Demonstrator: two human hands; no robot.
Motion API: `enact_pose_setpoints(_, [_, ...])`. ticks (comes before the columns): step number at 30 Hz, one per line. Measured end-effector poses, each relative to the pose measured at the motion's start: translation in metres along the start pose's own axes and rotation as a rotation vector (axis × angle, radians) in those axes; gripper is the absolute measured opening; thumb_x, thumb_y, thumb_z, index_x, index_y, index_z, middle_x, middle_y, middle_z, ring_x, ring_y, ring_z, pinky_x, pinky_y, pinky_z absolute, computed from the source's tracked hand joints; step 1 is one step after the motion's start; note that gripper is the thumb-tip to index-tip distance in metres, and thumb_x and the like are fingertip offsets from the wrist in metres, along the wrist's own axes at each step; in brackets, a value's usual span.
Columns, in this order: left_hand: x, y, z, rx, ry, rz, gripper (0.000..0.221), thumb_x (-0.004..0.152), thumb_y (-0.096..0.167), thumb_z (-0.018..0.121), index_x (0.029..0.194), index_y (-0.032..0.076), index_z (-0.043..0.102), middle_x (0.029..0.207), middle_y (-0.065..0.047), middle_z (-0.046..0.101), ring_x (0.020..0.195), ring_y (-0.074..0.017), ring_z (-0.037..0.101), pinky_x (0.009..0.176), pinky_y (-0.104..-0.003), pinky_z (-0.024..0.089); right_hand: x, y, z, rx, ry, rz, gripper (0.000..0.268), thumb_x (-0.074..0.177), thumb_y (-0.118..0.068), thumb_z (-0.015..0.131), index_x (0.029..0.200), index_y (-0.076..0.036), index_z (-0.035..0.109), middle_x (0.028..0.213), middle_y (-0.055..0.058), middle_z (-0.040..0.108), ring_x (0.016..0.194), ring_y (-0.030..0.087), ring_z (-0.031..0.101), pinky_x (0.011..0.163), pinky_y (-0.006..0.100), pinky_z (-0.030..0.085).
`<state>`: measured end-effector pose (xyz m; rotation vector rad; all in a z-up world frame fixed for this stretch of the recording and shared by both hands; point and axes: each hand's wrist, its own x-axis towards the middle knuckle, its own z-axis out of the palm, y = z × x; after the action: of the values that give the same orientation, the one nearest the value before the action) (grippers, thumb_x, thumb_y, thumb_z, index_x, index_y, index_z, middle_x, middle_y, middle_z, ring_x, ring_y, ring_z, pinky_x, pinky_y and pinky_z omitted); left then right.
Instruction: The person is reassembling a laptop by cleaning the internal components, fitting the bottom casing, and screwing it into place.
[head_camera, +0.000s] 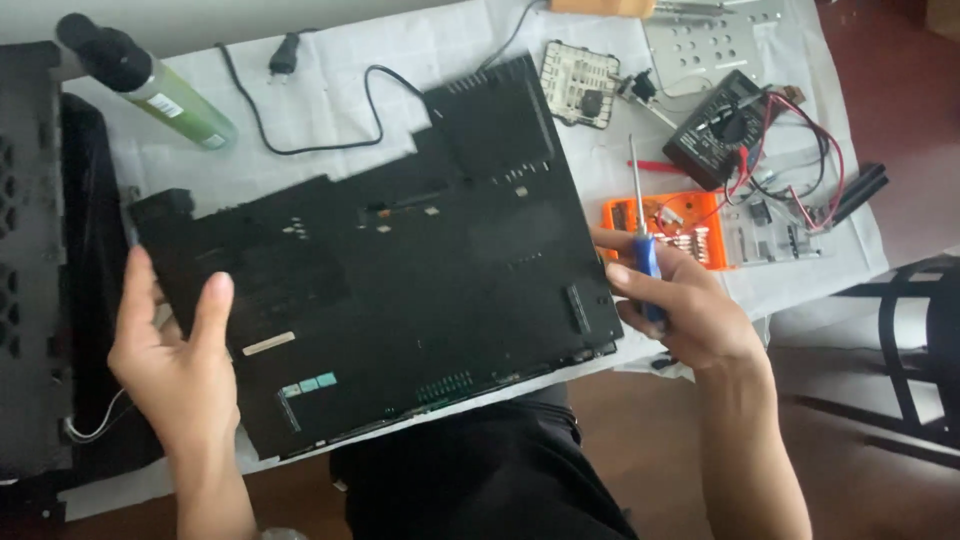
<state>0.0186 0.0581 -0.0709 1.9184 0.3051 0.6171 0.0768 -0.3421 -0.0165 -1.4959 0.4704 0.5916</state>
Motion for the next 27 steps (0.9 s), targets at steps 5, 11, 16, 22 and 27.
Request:
enact_pose_setpoints(5, [-0.002, 0.001, 0.002, -0.045, -0.017, 0.075, 0.053, 0.107, -0.009, 0.062, 0.151, -0.017, 0.034, 0.150, -0.036, 0.046, 0.137, -0.0347, 0.047, 0.118, -0.042, 0.042, 0.006, 0.025, -0.026, 0.197, -0.128, -0.075, 0.048, 0.078, -0.007, 0.077, 0.125, -0.002, 0.065, 0.072, 0.000, 0.048, 0.040, 0.007, 0.030, 0.039, 0.018, 0.022])
enact_pose_setpoints(11, [0.002, -0.003, 0.002, -0.159, -0.052, 0.089, 0.052, 0.109, -0.008, 0.058, 0.152, -0.017, 0.032, 0.153, -0.036, 0.041, 0.140, -0.0354, 0.043, 0.122, -0.044, 0.039, 0.008, 0.021, -0.033, 0.320, -0.399, -0.011, 0.015, 0.088, -0.007, 0.075, 0.102, -0.005, 0.072, 0.070, 0.001, 0.059, 0.038, 0.005, 0.040, 0.036, 0.014, 0.031])
enact_pose_setpoints(16, [0.002, -0.016, 0.001, -0.196, -0.031, 0.165, 0.052, 0.109, -0.010, 0.060, 0.153, -0.016, 0.032, 0.153, -0.036, 0.041, 0.142, -0.0352, 0.041, 0.125, -0.044, 0.035, 0.014, 0.035, -0.022, 0.611, -0.553, 0.177, 0.018, 0.093, -0.009, 0.073, 0.105, 0.002, 0.066, 0.086, 0.006, 0.069, 0.046, 0.003, 0.055, 0.035, 0.009, 0.039])
enact_pose_setpoints(22, [0.004, -0.019, 0.000, -0.207, -0.057, 0.134, 0.054, 0.109, -0.005, 0.060, 0.152, -0.017, 0.029, 0.154, -0.038, 0.039, 0.144, -0.0371, 0.040, 0.124, -0.046, 0.038, 0.012, 0.028, -0.020, 0.617, -0.644, 0.163, 0.010, 0.097, -0.015, 0.070, 0.100, -0.006, 0.067, 0.078, -0.002, 0.066, 0.042, 0.001, 0.045, 0.040, 0.015, 0.036])
enact_pose_setpoints(27, [0.007, -0.034, -0.006, -0.238, 0.019, 0.210, 0.052, 0.111, -0.018, 0.059, 0.155, -0.009, 0.033, 0.157, -0.031, 0.039, 0.142, -0.0350, 0.042, 0.126, -0.047, 0.037, 0.009, 0.021, -0.016, 0.486, -0.650, 0.090, 0.022, 0.099, -0.019, 0.067, 0.108, -0.001, 0.061, 0.086, 0.007, 0.059, 0.062, 0.005, 0.054, 0.033, 0.013, 0.036])
